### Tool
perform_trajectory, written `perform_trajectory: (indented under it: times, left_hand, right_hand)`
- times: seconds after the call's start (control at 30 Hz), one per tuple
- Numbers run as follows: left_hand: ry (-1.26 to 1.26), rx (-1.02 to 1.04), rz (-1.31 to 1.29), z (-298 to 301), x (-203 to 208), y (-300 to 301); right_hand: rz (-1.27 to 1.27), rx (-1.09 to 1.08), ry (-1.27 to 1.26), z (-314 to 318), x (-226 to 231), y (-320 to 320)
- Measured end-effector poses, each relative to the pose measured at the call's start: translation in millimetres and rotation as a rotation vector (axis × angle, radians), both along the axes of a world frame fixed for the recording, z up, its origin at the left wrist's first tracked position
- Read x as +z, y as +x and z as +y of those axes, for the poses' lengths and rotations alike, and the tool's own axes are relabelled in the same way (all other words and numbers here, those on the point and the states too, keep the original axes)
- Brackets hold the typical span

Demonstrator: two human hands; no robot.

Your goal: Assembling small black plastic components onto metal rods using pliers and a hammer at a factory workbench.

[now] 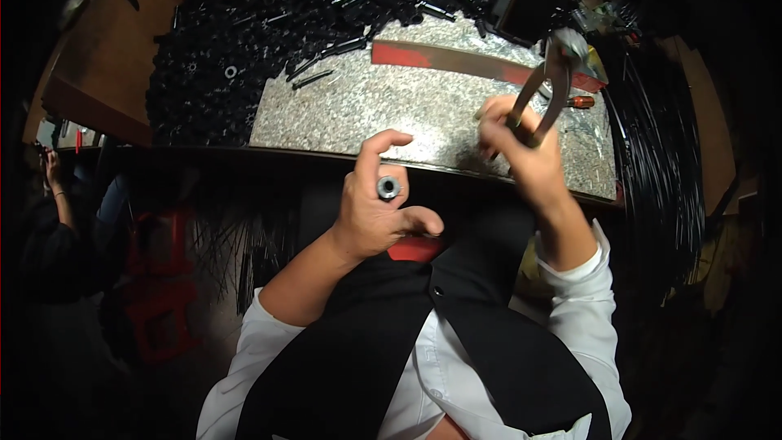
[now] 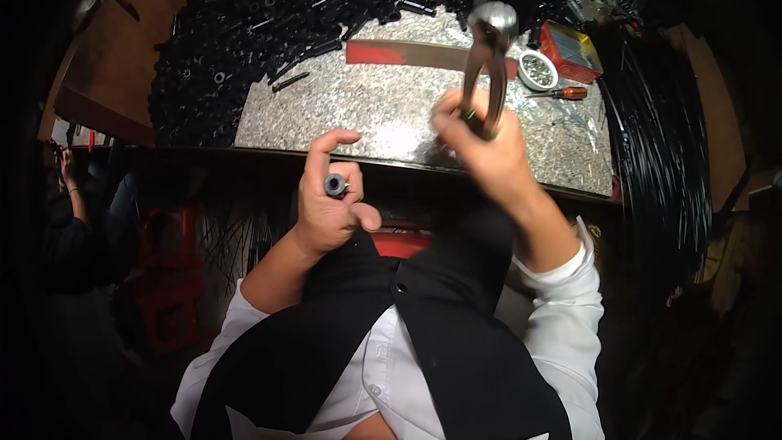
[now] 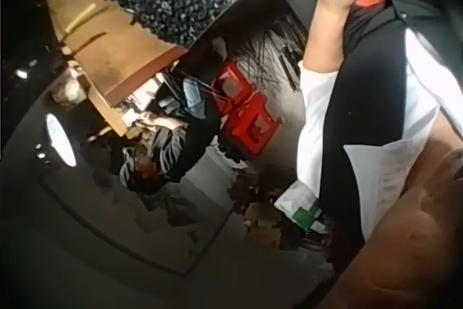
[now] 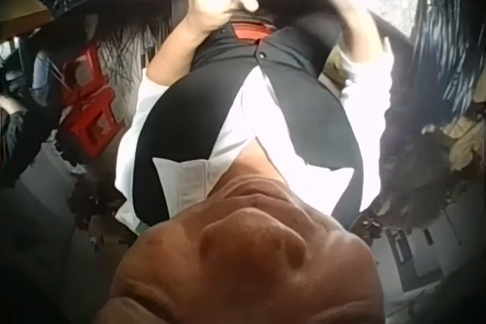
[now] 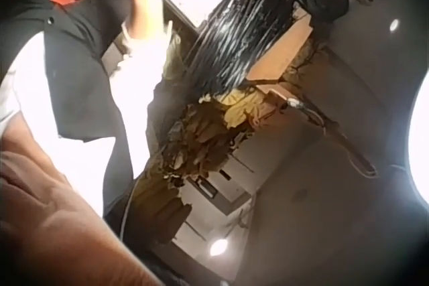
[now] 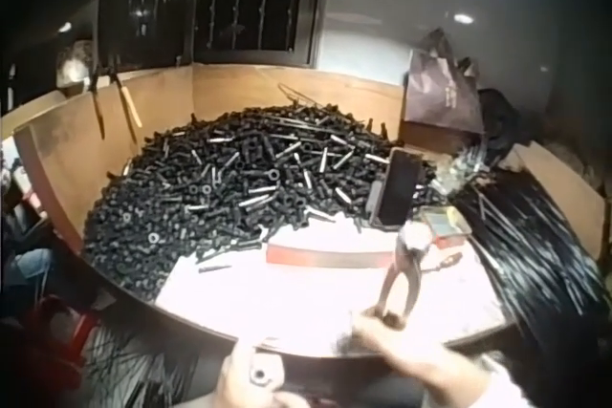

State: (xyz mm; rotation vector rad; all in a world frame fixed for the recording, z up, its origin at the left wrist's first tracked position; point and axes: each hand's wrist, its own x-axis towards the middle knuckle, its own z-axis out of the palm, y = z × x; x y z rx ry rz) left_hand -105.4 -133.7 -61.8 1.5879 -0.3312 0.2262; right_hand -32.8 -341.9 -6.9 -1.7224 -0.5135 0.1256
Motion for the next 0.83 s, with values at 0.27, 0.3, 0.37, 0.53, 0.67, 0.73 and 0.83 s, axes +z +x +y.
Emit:
perform_trajectory:
  times: [0.27, 0.3, 0.37, 0.53, 0.67, 0.73, 0.83]
  left_hand:
    - [-0.075, -0.052, -0.115, -11, -5, 1]
    - [-0.076, -0.045, -0.115, -11, -5, 0]
    - [-0.089, -0.059, -0.139, -11, -4, 0]
    - [-0.015, -0.069, -0.144, -5, 2, -3]
    - [-0.007, -0.072, -0.130, -4, 2, -5]
    - [-0.019, -0.068, -0.135, -5, 2, -4]
    - [-0.045, -0.077, -0.131, -5, 3, -4]
  right_hand:
    - [-0.134, 0.199, 0.012, 42, -7, -46]
    - [-0.125, 0.198, -0.003, 43, -7, -47]
    - [-0.101, 0.195, 0.016, 43, -10, -49]
    - [-0.106, 0.167, 0.013, 45, -14, -53]
    - [-0.147, 0.168, 0.007, 45, -13, -54]
    - [-0.181, 0.172, -0.023, 44, -14, -53]
    - [-0.252, 0.168, -0.016, 44, -18, -52]
